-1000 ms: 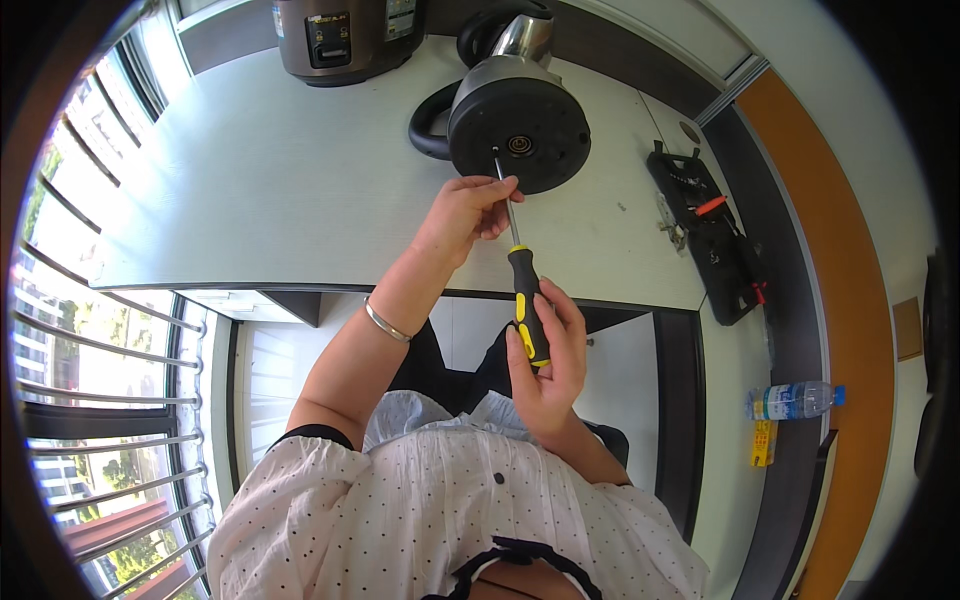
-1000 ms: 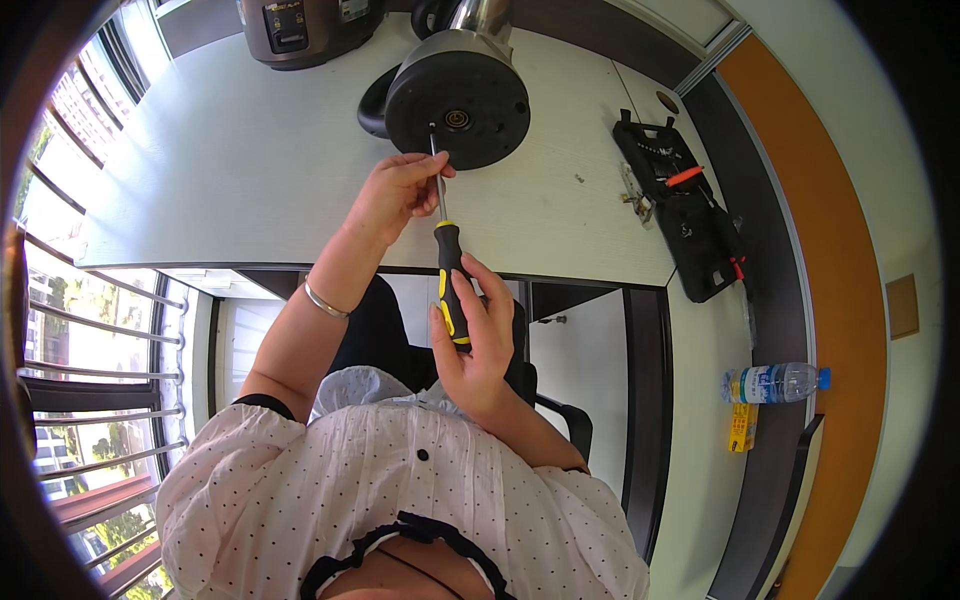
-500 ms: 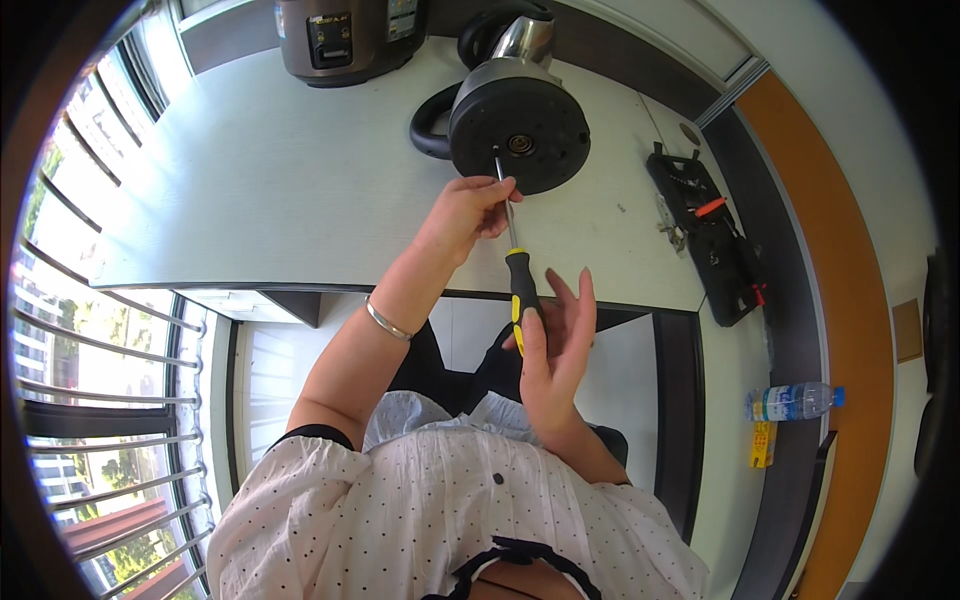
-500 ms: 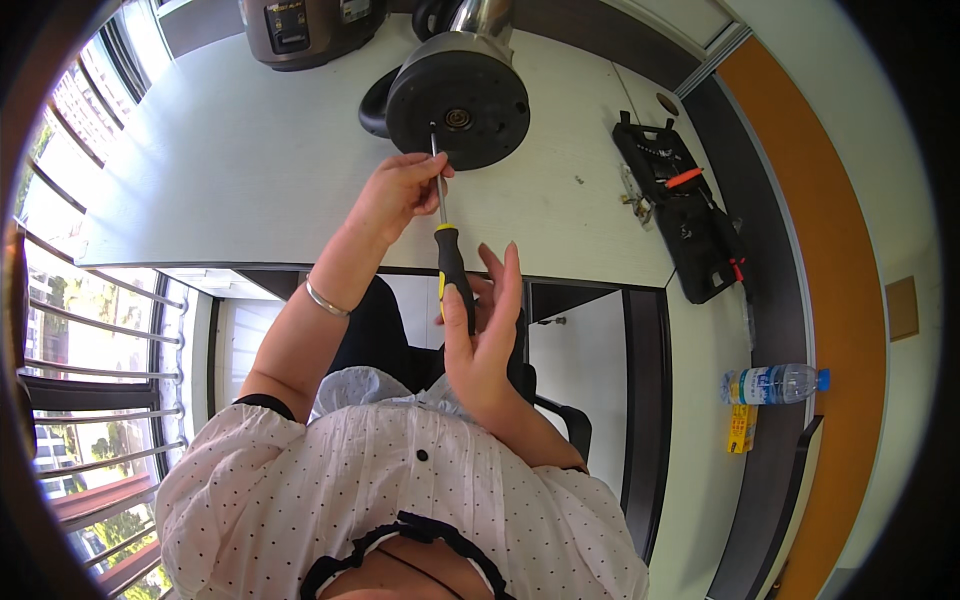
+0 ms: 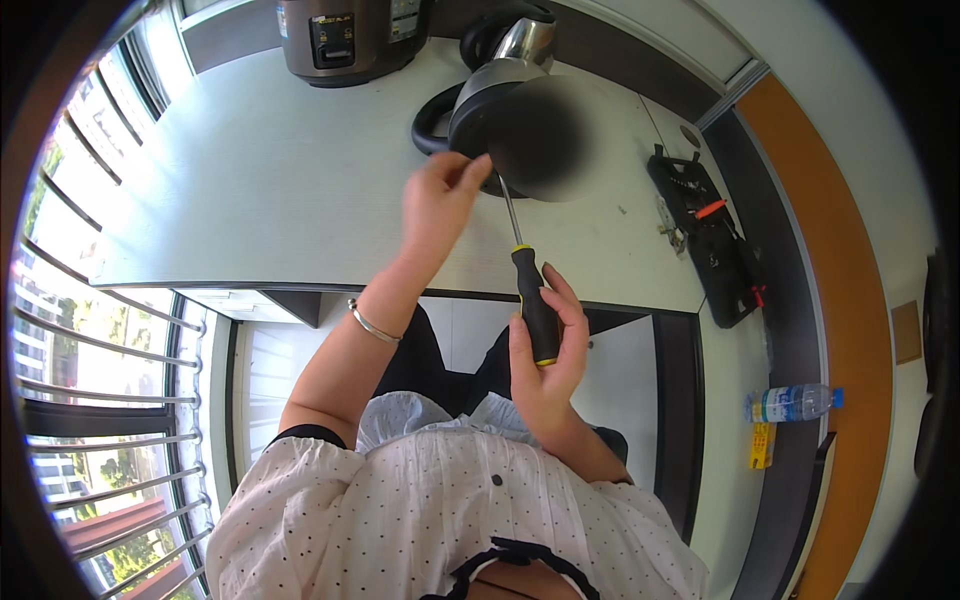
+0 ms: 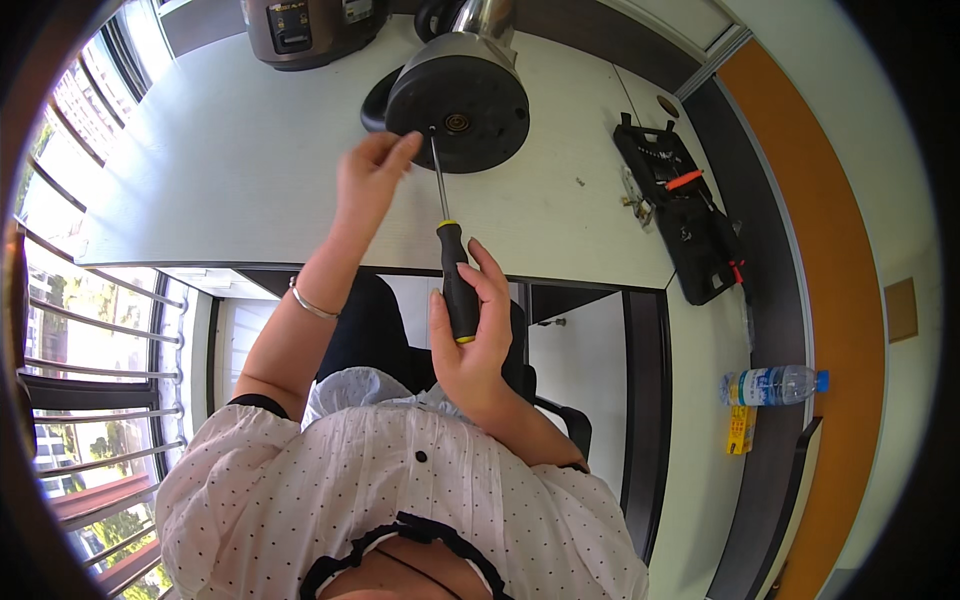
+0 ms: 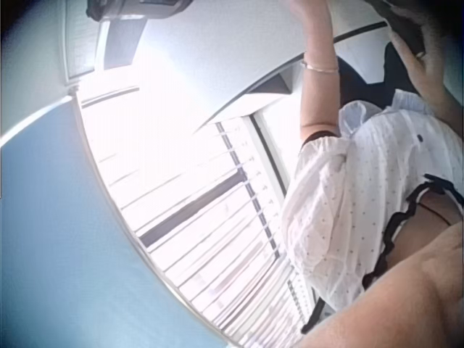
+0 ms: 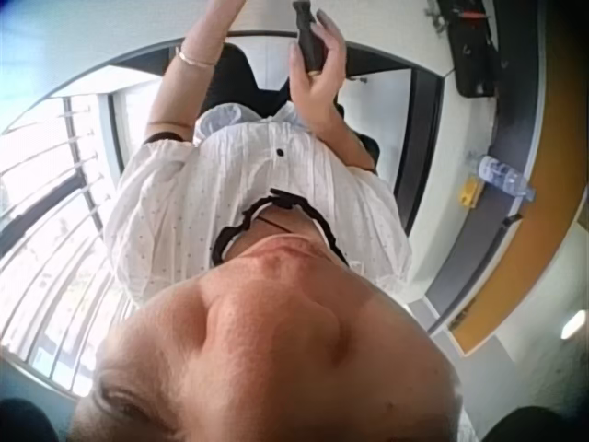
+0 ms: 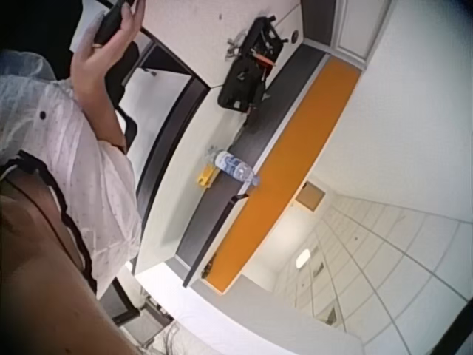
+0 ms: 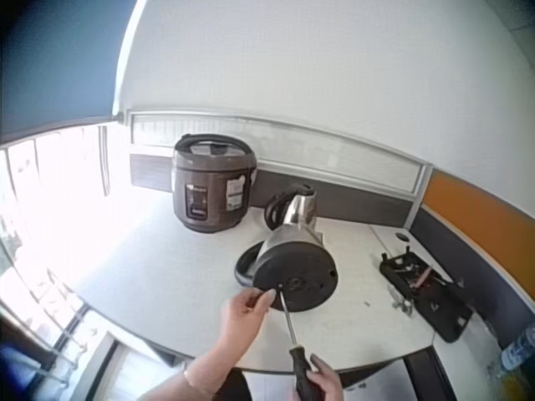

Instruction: The person uses a screwdriver to remove screws from the base of an electric kettle. After removing the screws, the person detaches the base cover and inspects the internal wiring.

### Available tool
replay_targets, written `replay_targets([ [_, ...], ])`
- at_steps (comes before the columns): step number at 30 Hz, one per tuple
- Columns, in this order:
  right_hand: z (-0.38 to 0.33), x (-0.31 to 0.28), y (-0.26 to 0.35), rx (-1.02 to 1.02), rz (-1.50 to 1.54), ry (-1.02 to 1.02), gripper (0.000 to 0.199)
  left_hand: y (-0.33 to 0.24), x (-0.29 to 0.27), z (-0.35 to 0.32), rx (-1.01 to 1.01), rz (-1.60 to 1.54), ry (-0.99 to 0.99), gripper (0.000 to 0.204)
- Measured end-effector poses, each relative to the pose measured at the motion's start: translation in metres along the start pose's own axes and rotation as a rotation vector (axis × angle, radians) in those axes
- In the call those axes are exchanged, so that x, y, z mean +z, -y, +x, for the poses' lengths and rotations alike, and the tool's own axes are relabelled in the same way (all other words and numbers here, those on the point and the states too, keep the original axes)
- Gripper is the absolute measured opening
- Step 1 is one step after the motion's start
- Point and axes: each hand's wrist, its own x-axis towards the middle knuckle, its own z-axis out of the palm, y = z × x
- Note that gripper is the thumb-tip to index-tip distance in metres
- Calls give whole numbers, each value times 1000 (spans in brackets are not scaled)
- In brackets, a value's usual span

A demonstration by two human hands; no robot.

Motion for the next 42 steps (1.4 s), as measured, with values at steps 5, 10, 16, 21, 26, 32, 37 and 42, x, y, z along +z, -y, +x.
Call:
replay_targets([
  [5, 3, 1, 2, -75, -86, -33, 36, 1, -22, 26, 289, 457, -139, 60],
  [10, 8, -1, 3, -140, -179, -45, 37, 1, -30, 50, 211, 679, 116, 83],
  [16, 6, -11, 6, -168, -204, -30, 33, 8, -25, 47, 359, 647, 223, 84],
  [21, 9, -21, 0, -69, -13, -112, 39, 4, -19, 42, 378, 583, 226, 86],
  [26, 14, -26, -5, 48, 200, -87, 42, -6, -23, 41, 329, 569, 264, 88],
  [32, 1, -33, 0, 79, 308, -112, 33, -2, -27, 39, 332, 470, 280, 88],
  [37, -1, -38, 1, -103, 224, -106, 30, -6, -29, 36, 334, 435, 288, 87],
  [42, 4, -34, 3, -170, 255, -67, 25, 1, -30, 37, 377, 424, 256, 85],
])
